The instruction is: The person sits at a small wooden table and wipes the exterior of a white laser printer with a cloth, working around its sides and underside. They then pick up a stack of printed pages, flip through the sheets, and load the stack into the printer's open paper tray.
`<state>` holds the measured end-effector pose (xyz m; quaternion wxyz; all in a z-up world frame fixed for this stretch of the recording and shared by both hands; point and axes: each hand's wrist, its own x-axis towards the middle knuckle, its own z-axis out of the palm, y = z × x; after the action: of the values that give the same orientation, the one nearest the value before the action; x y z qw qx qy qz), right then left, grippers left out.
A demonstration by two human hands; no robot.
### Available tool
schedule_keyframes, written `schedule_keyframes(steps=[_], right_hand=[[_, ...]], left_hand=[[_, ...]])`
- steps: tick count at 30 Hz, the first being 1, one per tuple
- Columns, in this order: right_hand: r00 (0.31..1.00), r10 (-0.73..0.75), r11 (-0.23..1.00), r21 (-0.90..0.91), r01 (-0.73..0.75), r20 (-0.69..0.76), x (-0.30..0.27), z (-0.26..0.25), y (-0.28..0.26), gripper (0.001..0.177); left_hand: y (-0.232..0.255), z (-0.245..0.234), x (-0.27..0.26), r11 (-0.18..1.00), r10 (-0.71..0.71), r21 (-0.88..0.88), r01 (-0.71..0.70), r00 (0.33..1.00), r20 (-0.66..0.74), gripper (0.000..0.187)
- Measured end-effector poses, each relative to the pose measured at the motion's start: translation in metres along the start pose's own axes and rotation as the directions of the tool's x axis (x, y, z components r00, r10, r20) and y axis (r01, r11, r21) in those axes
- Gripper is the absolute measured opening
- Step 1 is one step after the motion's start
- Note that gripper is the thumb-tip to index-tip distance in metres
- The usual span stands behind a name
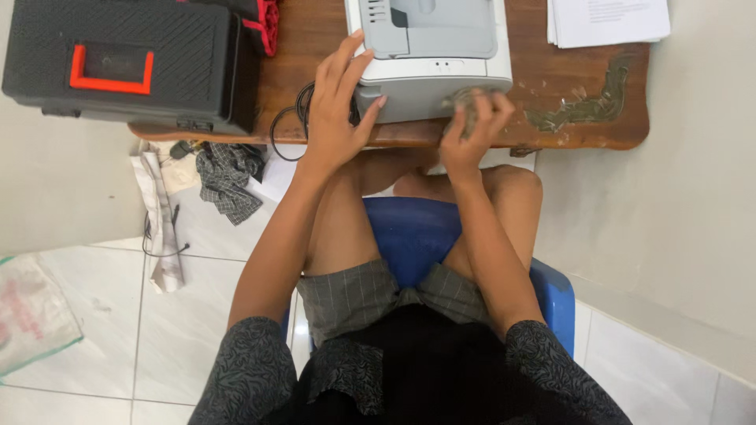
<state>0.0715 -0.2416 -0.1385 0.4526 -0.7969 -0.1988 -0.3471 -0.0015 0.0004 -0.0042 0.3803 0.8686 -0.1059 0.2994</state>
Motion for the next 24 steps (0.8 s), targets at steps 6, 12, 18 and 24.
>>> schedule_keyframes(steps=[6, 12, 18, 24], right_hand=[[0.993, 0.073, 0.996, 0.052, -0.068, -0.092, 0.013, 0.006, -0.002, 0.033], [0.984, -0.105, 0.993, -0.032, 0.111, 0.147, 0.005, 0.0, -0.011, 0.033], [0.994, 0.049, 0.999, 0.014, -0.048, -0.096, 0.025, -0.007, -0.018, 0.034], [0.98, -0.198, 0.974, -0.105, 0.2, 0.033, 0.021, 0.015, -0.037, 0.04]], left_hand=[[0.002, -0.003, 0.003, 1.0, 0.013, -0.023, -0.014, 1.0, -0.026, 0.062], [-0.002, -0.007, 0.002, 0.997, 0.031, -0.077, -0.032, 0.999, -0.009, 0.057], [0.004, -0.017, 0.002, 0.989, -0.027, -0.147, 0.029, 1.0, 0.017, 0.042], [0.005, -0.025, 0.006, 0.963, -0.052, -0.263, 0.065, 0.997, 0.055, 0.04]])
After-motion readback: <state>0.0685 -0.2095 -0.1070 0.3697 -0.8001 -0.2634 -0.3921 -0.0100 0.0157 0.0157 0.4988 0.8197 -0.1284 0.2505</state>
